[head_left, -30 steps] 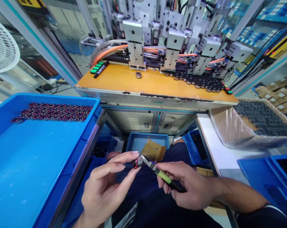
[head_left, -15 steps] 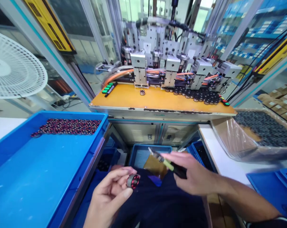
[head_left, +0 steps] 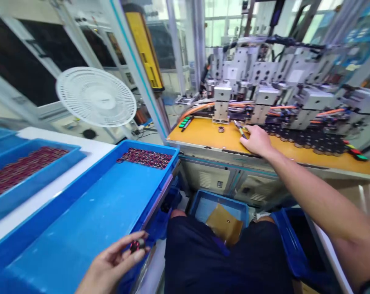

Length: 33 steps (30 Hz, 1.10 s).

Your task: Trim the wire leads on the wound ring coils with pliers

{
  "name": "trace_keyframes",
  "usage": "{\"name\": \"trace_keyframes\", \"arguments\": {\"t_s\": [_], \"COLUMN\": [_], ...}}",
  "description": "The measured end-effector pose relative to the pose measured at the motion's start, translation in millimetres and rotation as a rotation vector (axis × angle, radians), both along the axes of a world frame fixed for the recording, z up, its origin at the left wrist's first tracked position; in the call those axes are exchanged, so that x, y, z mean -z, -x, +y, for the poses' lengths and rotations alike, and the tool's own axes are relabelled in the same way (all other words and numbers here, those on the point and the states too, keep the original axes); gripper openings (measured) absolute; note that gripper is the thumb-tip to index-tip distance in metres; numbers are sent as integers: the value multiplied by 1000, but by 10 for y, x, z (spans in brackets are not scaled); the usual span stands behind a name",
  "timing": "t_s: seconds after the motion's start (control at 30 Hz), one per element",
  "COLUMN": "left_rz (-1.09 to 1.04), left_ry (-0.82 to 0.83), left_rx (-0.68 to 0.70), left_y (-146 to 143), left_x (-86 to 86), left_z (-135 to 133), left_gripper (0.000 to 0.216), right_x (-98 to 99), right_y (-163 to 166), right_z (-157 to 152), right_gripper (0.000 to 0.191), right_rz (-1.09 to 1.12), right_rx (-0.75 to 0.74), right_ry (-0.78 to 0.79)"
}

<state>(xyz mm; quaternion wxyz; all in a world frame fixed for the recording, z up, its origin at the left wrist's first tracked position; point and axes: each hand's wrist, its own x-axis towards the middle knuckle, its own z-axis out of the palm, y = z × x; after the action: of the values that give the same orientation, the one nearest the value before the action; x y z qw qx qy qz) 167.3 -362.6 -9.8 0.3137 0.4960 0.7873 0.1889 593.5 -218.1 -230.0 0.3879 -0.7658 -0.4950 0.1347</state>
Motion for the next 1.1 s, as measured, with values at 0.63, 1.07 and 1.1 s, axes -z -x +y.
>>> {"name": "trace_keyframes", "arguments": {"t_s": [0.63, 1.07, 1.1], "left_rz": [809, 713, 698], "left_ry": [-431, -622, -631], "left_rx": [-62, -133, -111], "left_y": [1143, 988, 874], "left_x": [-54, 8, -13], "left_z": [3463, 3417, 3358], "left_gripper": [34, 55, 56], "right_x": [-16, -4, -11], "right_y": [141, 129, 131], "right_z": [161, 182, 171], "right_gripper": [39, 43, 42], "right_rz": [-69, -41, -43], "right_rx": [47, 39, 36], "right_ry": [25, -26, -19]}}
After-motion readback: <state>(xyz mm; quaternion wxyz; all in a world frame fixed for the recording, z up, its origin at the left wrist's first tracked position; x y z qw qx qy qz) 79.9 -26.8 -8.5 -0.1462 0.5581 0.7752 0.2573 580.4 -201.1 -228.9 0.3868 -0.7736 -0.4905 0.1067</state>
